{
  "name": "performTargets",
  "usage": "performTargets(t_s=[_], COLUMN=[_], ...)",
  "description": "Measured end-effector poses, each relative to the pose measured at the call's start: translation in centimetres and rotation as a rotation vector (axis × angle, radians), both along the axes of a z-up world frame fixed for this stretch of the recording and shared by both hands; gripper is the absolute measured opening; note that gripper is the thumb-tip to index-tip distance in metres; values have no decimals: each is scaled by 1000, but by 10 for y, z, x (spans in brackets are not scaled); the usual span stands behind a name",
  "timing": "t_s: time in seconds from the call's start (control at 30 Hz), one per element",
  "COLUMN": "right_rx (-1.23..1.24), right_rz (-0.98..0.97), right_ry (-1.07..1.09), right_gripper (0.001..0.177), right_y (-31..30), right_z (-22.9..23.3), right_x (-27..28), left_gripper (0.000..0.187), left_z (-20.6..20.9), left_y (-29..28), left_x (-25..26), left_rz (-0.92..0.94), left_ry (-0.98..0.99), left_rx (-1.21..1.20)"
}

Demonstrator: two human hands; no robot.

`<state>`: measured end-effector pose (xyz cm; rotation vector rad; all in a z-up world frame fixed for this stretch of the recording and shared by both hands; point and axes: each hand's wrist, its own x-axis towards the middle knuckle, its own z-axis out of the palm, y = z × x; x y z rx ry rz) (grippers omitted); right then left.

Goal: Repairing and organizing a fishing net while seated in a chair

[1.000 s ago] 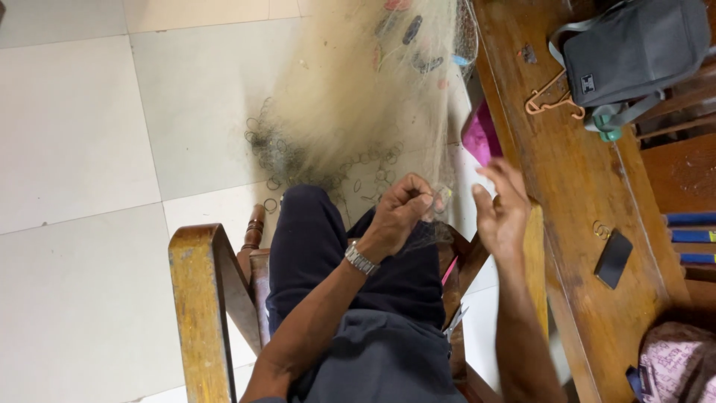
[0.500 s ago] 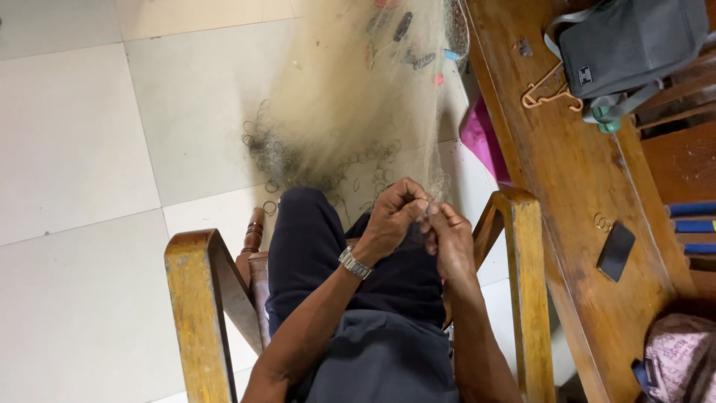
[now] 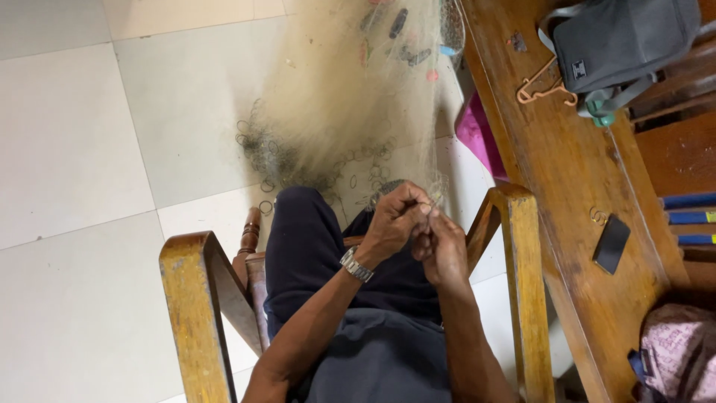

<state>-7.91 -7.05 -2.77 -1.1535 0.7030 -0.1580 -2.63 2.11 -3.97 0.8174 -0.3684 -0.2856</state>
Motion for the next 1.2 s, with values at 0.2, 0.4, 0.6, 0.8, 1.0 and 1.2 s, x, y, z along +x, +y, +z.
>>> performTargets(t_s=[0.2,0.4,0.6,0.8,1.0,1.2], right_rx=[31,51,61,-125,-262,-245], right_rz=[-51,-56,11,103,248,329], right_ry=[-125,-327,-372,-239,-51,25], right_gripper=[20,25,25,24,24,24], right_y=[-13,-24,-33,-27,-31,-39], right_z=[-2,-3,-7,11,17,16], right_x=[0,-3,6,9,9,11], left_gripper=[4,9,17,22,22,24], left_z=[1,13,14,16,-1,-4], left_y=[5,6,3,4,-1,0], left_x=[2,-3,-2,8,12,14], left_rz=[188,360,435,500,452,385], left_ry=[-209,-412,-546,-632,-702,-691], left_rx=[272,572,738,819,831,765])
